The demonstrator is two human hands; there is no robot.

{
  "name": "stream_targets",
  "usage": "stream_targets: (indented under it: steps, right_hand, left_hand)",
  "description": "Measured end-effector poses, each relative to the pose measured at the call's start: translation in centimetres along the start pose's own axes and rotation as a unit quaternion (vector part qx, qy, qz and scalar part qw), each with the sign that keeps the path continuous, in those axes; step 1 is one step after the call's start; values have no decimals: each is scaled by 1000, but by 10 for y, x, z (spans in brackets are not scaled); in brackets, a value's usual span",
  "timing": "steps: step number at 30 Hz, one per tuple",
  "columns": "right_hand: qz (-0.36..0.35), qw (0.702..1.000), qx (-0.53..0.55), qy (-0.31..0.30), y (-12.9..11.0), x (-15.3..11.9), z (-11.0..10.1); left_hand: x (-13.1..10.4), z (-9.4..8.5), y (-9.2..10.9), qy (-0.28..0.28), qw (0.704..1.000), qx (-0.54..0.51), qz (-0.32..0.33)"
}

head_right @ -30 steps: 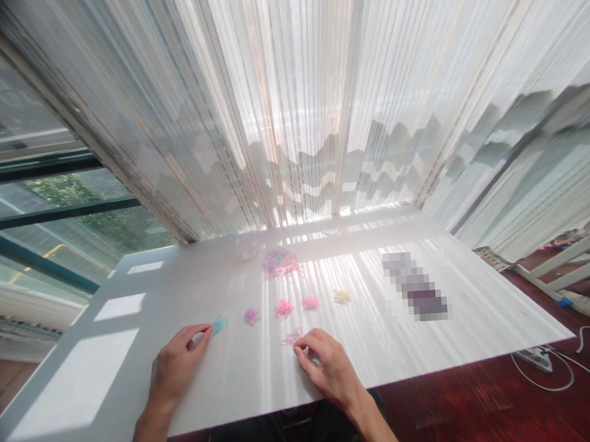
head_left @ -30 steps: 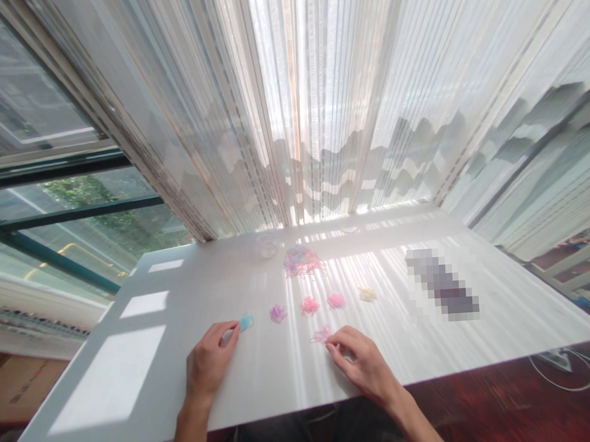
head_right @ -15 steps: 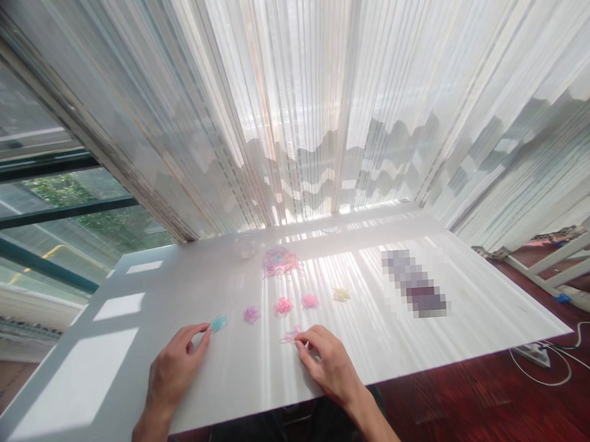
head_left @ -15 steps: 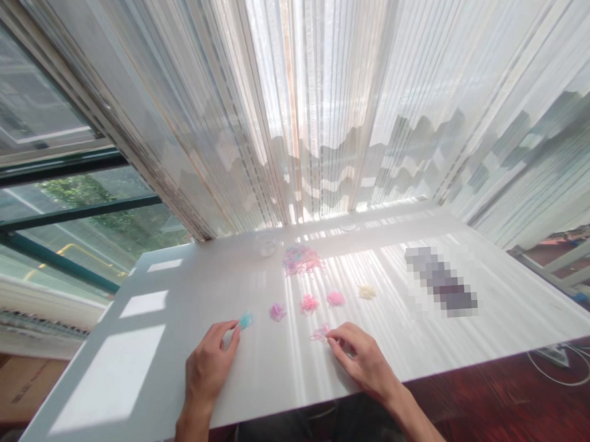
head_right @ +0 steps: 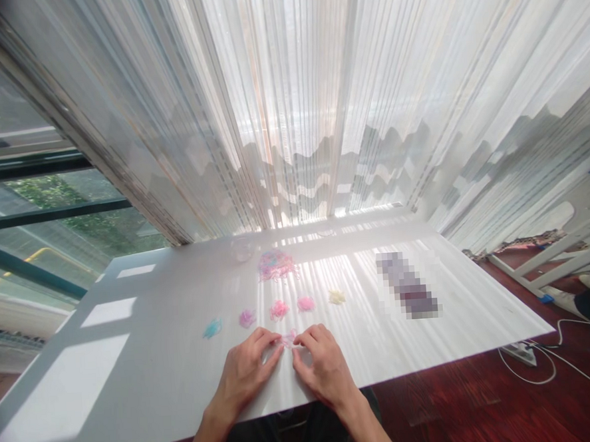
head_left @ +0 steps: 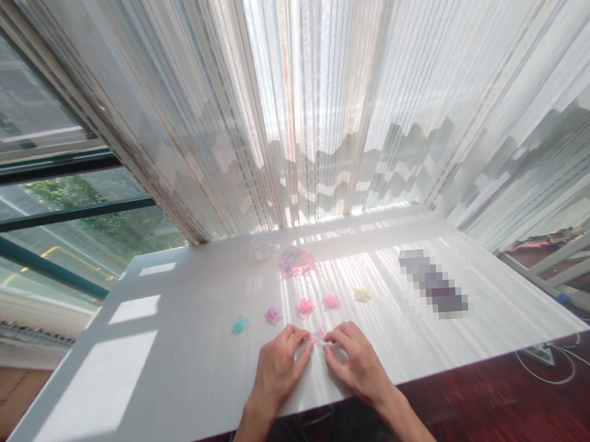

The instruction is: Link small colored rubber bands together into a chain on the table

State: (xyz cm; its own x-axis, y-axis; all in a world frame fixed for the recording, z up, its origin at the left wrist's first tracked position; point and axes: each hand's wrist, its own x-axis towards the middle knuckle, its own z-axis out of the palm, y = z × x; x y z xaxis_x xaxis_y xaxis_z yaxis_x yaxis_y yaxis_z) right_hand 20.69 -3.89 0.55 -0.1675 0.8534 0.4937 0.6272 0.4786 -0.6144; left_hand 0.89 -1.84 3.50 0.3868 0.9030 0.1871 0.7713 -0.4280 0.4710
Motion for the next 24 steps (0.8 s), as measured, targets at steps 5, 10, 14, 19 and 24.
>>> stream_targets:
  steps: [5, 10, 14, 19, 24]
  right_hand:
    - [-11, 1000, -18, -11, -1, 1, 0]
    - [-9, 999, -22, -23, 2, 1, 3]
    - [-14, 999, -27, -23, 5, 0, 5]
    - [-14, 1000, -14, -20, 6, 0, 5]
    - [-12, 1000, 8, -6, 5, 1, 3]
  left_hand:
    - [-1, 2, 0, 2, 1000, -23, 3]
    - [-2, 7, 0, 9, 999, -40, -4]
    - [-1, 9, -1, 15, 999, -39, 2]
    - [-2, 6, -2, 16, 998, -58, 14]
    - [-2, 6, -3, 19, 998, -61, 17]
